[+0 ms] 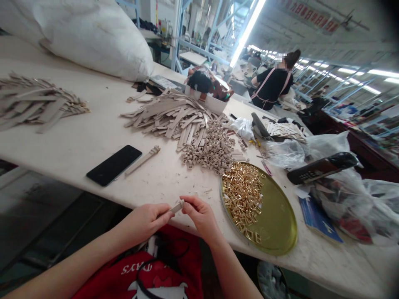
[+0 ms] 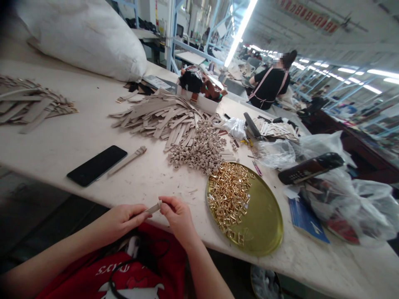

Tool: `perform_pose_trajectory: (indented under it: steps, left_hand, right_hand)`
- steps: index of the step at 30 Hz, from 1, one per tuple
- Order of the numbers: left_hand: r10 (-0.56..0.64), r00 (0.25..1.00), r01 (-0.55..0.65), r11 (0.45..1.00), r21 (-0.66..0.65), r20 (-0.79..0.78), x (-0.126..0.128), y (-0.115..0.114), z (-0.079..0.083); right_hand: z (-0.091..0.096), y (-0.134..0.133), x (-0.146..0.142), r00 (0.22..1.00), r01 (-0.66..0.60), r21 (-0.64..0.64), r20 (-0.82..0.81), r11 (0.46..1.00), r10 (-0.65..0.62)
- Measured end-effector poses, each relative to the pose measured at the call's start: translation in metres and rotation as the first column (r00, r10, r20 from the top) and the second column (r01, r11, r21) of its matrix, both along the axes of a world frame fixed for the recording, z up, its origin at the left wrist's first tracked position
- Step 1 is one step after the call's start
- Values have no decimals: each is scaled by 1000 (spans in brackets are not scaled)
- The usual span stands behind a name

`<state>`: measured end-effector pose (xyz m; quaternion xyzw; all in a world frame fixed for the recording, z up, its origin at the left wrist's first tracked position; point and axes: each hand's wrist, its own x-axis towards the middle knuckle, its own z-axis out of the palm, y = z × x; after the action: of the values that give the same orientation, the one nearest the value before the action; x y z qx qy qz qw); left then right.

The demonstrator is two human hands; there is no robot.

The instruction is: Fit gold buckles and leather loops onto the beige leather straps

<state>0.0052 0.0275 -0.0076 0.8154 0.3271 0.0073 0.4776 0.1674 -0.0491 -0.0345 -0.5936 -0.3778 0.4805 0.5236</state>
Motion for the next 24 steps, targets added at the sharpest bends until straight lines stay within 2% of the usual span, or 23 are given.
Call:
perform_pose_trajectory:
  steps: [3,6,8,10,13,15,17,19,20,21,22,23,24]
  left_hand:
    - [16,1000,-17,999,45,21,1,-4,5]
    - [33,997,-34,999,14,65,0,-10,10]
    - [16,998,-7,991,-133,69,-2,-15,11]
    - [-1,996,29,948,-317,90,-6,-19,10]
    - [100,980,-14,900,-436,175,-6,-26,6]
    - [194,953,-68,887,-456,234,-1,-29,3]
    - [237,925,-95,900,-425,296,5,-28,1]
    - [234,914,-111,930,-349,332,9,-23,0]
    - [233,914,-123,940,-320,332,10,-20,0]
    - [240,916,-138,941,-309,321,10,-17,-1]
    - [252,920,-152,936,-319,300,11,-14,-3]
    - [270,922,-170,926,-338,277,12,-11,-5]
    - [287,922,-183,915,-359,260,12,-9,-7]
  right_hand:
    - [5,-4,-10,998,-47,-33,-30,998,46]
    - [9,-8,-14,991,-6,-54,-132,999,-2]
    - [10,-11,-12,981,46,-48,-186,998,-54]
    - [12,-14,-10,973,84,-39,-212,996,-91]
    - [15,-18,-14,970,97,-16,-222,995,-98]
    - [16,-19,-22,974,60,9,-220,998,-57]
    - [16,-19,-26,981,-32,32,-192,999,37]
    - [16,-17,-17,992,-108,59,-60,992,112]
    - [15,-14,-6,992,-110,73,70,991,104]
    - [16,-10,10,968,-87,84,242,993,64]
    - [16,-5,30,896,-21,97,443,995,-24]
    - [17,2,51,741,33,102,665,994,-93]
    - [17,9,74,502,93,90,856,992,-124]
